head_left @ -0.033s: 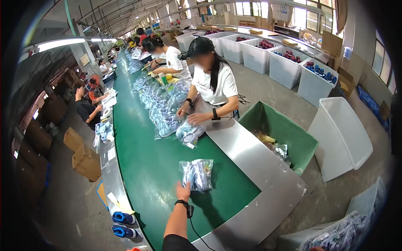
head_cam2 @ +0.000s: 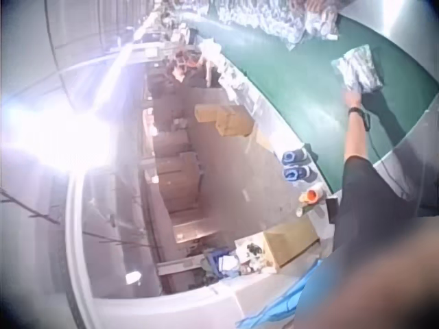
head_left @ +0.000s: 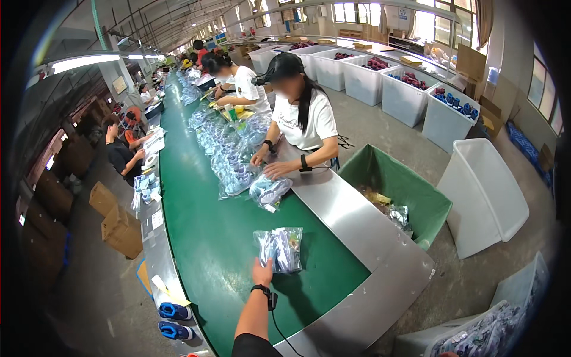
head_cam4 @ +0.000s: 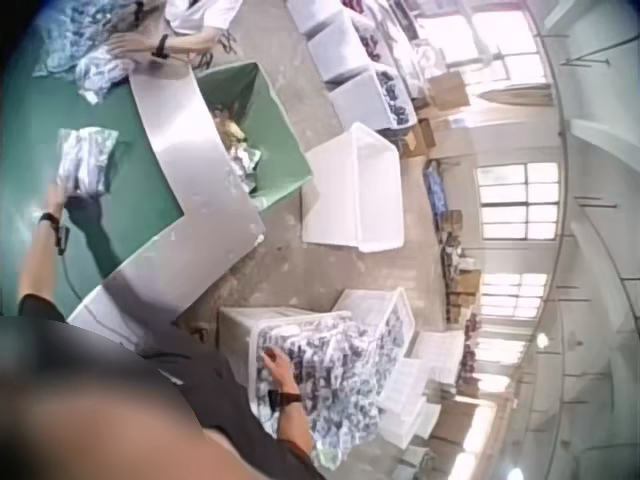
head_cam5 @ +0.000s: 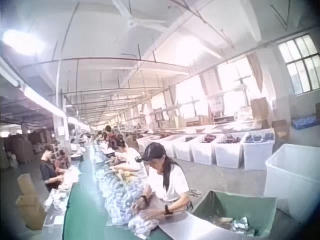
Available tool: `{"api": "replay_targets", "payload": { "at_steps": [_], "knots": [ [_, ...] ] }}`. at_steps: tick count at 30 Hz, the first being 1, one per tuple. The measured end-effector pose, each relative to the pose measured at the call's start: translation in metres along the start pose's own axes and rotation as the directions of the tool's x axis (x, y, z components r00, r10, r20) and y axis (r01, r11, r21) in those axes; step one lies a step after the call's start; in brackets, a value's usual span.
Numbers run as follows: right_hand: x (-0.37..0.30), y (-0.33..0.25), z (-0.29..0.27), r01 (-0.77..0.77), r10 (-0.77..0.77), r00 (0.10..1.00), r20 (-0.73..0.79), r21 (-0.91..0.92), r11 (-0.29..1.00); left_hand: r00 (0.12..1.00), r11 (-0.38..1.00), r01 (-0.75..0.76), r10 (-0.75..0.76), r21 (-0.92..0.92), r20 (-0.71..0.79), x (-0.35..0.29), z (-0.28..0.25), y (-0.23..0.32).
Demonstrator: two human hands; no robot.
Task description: The person repeatedly picks up packaged shoes from a green conveyor belt and places them into a large white bin. The person handles the items one by one, moving them from the belt to the bin in a repetitive cycle.
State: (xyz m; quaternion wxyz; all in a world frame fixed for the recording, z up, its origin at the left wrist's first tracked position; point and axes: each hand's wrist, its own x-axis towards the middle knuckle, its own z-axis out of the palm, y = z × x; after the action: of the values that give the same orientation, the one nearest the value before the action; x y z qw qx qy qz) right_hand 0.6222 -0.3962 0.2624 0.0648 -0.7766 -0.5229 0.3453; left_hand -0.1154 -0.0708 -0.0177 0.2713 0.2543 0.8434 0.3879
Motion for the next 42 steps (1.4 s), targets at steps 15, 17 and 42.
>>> {"api": "replay_targets", "payload": {
  "at_steps": [15, 17, 42],
  "knots": [
    [-0.015, 0.039, 0.047, -0.093, 0.091, 0.993, 0.072, 0.024, 0.995, 0.956, 0.908, -0.118, 0.213, -0.402, 0.2, -0.138, 0.075, -0.018],
    [-0.018, 0.039, 0.047, -0.063, 0.062, 0.997, 0.048, 0.029, 0.998, 0.778, 0.784, -0.581, 0.614, -0.217, 0.136, -0.185, 0.057, -0.022],
    [-0.047, -0.073, -0.088, 0.651, -0.679, 0.657, -0.328, -0.207, 0.73, -0.238, 0.798, 0.568, -0.075, 0.201, 0.968, -0.471, 0.061, 0.235]
  ]
}}
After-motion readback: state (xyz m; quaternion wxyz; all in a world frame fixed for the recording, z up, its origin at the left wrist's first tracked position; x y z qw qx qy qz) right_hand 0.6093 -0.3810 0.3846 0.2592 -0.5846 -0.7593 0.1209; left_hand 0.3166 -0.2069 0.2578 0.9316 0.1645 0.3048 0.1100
